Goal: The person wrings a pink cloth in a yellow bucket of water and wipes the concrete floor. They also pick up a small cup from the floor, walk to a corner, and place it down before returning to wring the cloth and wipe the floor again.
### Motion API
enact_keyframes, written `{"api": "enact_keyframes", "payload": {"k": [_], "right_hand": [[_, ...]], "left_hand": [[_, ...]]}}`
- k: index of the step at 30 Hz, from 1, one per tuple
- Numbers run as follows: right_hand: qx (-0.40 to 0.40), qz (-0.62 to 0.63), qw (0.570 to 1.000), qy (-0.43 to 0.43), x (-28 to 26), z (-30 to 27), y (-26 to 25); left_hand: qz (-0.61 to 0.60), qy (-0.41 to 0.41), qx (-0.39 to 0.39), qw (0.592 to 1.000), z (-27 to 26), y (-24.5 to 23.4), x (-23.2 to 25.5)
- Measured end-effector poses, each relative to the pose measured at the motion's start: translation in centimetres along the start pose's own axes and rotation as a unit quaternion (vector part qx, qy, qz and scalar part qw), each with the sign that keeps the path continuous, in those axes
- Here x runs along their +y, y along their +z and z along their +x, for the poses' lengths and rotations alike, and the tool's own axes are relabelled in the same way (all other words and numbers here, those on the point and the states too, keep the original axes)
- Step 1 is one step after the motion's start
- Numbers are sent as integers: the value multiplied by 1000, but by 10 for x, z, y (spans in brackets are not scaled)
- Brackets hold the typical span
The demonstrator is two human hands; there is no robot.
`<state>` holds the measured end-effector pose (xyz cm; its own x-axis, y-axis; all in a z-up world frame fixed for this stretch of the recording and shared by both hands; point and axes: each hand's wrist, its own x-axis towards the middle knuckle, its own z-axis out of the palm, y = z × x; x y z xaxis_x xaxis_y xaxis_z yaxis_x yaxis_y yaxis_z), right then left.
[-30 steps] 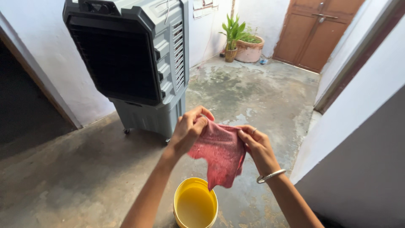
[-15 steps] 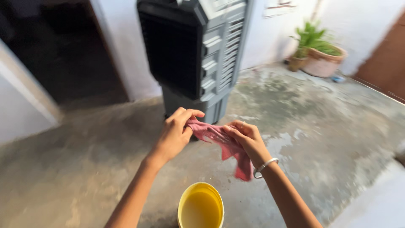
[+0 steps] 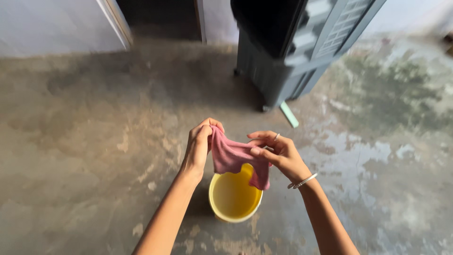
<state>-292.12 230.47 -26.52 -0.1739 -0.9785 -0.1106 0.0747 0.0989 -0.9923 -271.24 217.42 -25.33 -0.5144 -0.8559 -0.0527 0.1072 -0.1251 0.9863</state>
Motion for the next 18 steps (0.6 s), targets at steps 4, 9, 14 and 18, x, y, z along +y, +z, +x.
{"api": "enact_keyframes", "payload": {"k": [4, 9, 14, 18], "right_hand": [[-43, -164, 985, -10, 114, 20, -11], [81, -445, 891, 41, 276, 30, -22], [93, -500, 860, 30, 435, 42, -38], [159, -524, 837, -6, 560, 63, -34]], "left_hand": [[5, -4, 3, 1000, 15, 2, -103], [101, -73, -21, 992, 20, 3, -247], [233, -113, -45, 965, 32, -7, -387], [298, -89, -112, 944, 40, -25, -492]]}}
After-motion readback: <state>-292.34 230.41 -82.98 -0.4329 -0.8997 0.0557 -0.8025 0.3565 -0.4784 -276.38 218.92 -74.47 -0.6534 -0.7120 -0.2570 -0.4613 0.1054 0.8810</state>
